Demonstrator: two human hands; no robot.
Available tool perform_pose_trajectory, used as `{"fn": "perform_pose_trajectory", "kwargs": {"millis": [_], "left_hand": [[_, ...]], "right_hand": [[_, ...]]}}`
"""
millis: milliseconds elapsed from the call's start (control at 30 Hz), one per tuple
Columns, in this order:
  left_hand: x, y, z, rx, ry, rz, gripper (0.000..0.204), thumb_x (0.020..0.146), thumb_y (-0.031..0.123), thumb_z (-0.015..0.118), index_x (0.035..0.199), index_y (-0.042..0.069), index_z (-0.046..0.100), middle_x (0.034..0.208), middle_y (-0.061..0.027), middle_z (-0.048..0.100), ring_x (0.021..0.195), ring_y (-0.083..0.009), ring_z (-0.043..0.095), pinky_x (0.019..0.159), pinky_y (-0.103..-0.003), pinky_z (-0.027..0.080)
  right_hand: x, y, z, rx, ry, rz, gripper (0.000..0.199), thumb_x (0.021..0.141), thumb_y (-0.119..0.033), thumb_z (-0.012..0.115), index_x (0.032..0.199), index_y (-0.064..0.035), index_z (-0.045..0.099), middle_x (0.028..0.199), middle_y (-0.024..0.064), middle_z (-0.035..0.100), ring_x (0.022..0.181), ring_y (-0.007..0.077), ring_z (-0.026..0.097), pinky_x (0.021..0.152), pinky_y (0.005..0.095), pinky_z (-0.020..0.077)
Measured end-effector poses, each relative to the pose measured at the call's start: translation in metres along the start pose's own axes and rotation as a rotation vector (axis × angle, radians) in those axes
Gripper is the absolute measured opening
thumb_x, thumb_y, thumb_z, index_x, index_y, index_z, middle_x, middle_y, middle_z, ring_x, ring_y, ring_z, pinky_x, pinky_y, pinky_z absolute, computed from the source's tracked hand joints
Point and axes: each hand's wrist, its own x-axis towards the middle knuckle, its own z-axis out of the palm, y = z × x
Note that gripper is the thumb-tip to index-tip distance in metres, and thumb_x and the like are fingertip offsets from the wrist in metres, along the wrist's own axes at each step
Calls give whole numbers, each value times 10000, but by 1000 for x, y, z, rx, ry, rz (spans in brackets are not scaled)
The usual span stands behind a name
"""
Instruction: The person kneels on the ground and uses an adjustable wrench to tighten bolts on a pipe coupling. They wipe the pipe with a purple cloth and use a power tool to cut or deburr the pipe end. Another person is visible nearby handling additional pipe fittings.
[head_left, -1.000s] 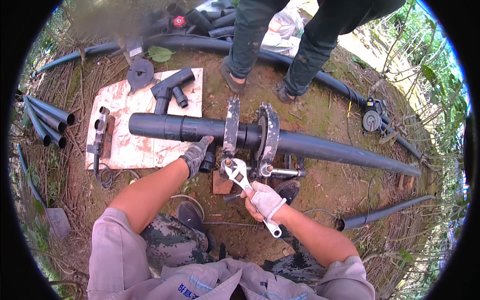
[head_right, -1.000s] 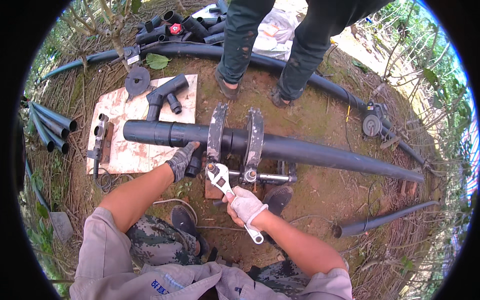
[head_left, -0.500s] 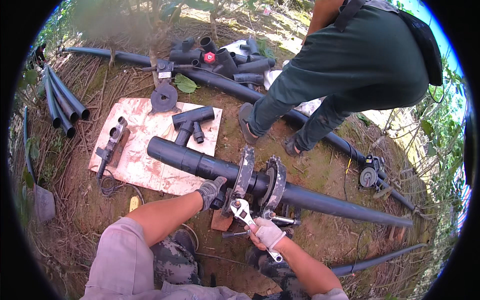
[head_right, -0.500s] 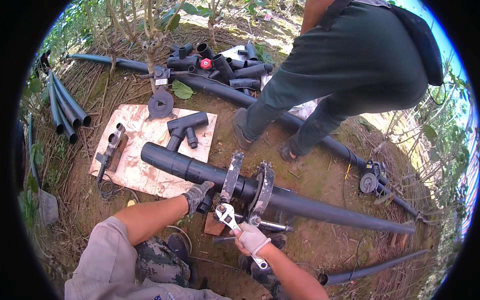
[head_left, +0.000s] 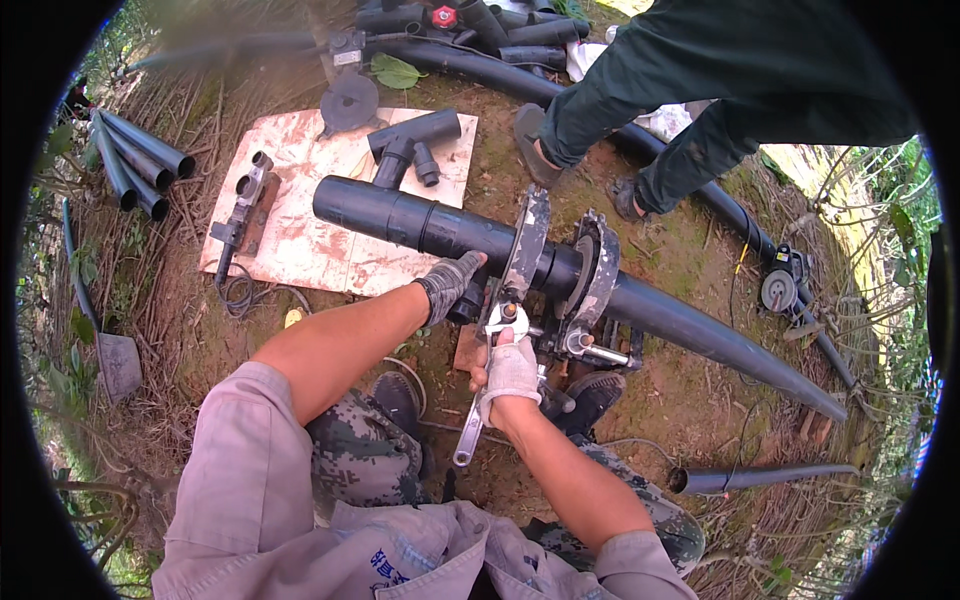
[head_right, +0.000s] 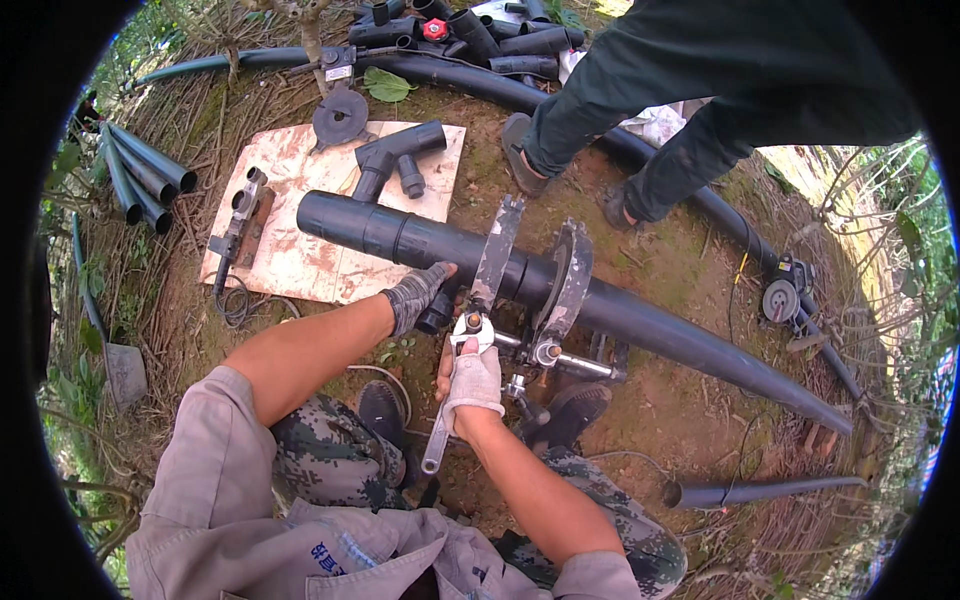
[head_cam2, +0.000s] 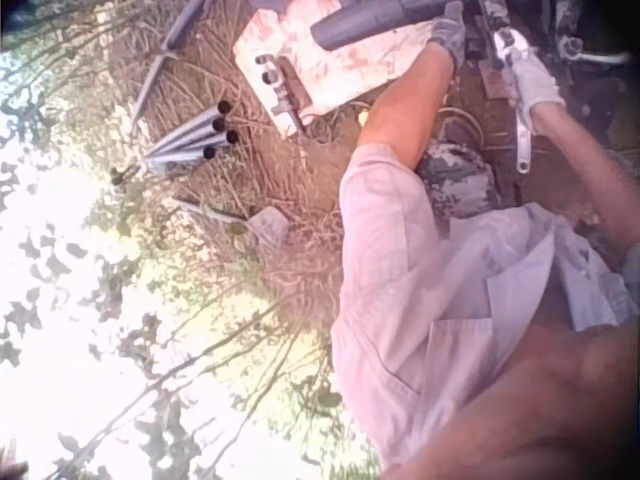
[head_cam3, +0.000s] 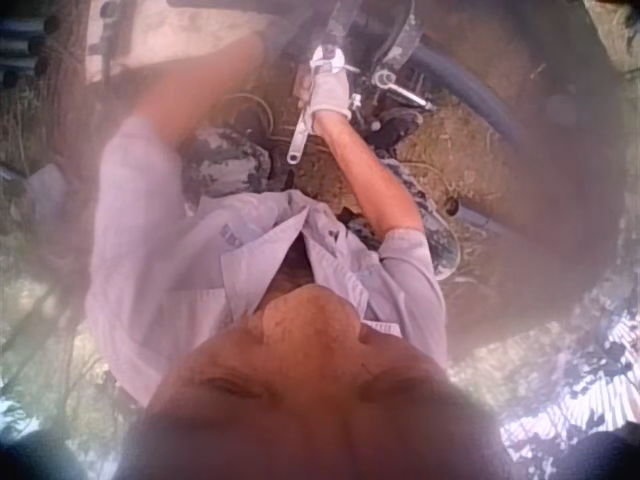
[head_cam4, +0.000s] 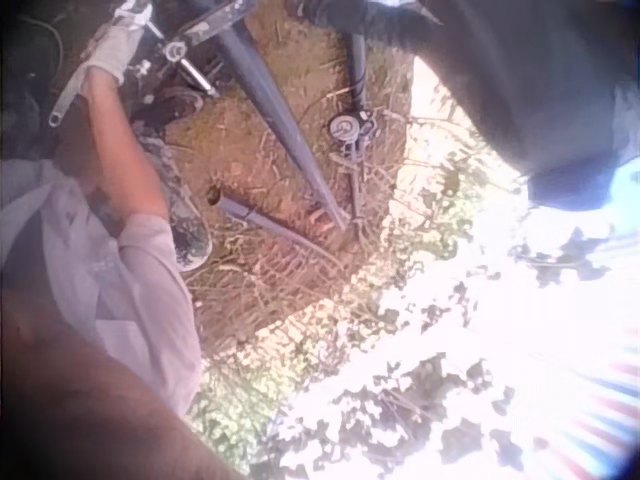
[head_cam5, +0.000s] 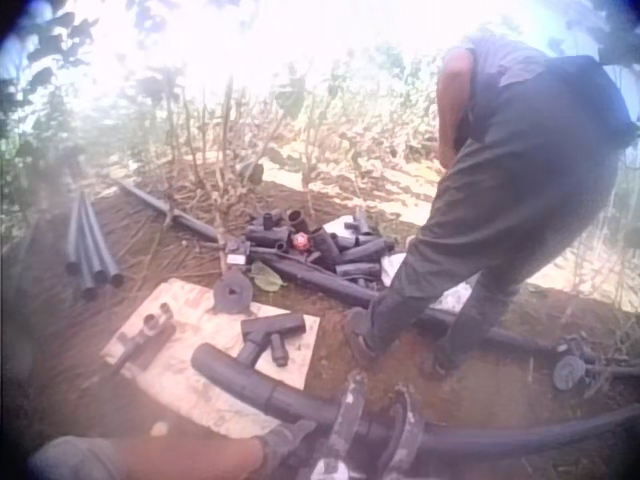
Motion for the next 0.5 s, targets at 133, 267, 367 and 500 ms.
{"fn": "perform_pose_trajectory", "kwargs": {"millis": [133,267,367,500], "left_hand": [[6,-5,-11,14,-5,28,372,974,425,605,1108,77,611,840,-115,696,640,-239,692,529,-352,561],[8,-3,-2,24,-3,-3,343,981,401,599,1120,87,603,819,-113,686,611,-239,673,533,-347,566],[6,-6,-2,-15,9,54,349,978,400,605,1095,71,609,811,-115,684,605,-234,671,526,-342,561],[9,-7,-7,20,-6,52,354,973,409,611,1087,74,614,807,-100,684,586,-233,670,514,-341,554]], "right_hand": [[-11,-15,-2,-82,-26,137,235,1062,-401,463,1007,-173,444,736,30,506,497,162,464,451,322,392],[-18,4,-4,82,-15,12,260,1052,-402,487,975,-166,409,731,32,493,498,152,446,458,332,383],[-32,12,1,98,17,57,262,1044,-414,498,1016,-166,418,725,39,504,499,167,462,462,344,393],[-25,-26,-31,-159,-111,158,256,1040,-399,515,1039,-156,435,706,44,511,516,172,478,489,338,419]]}}
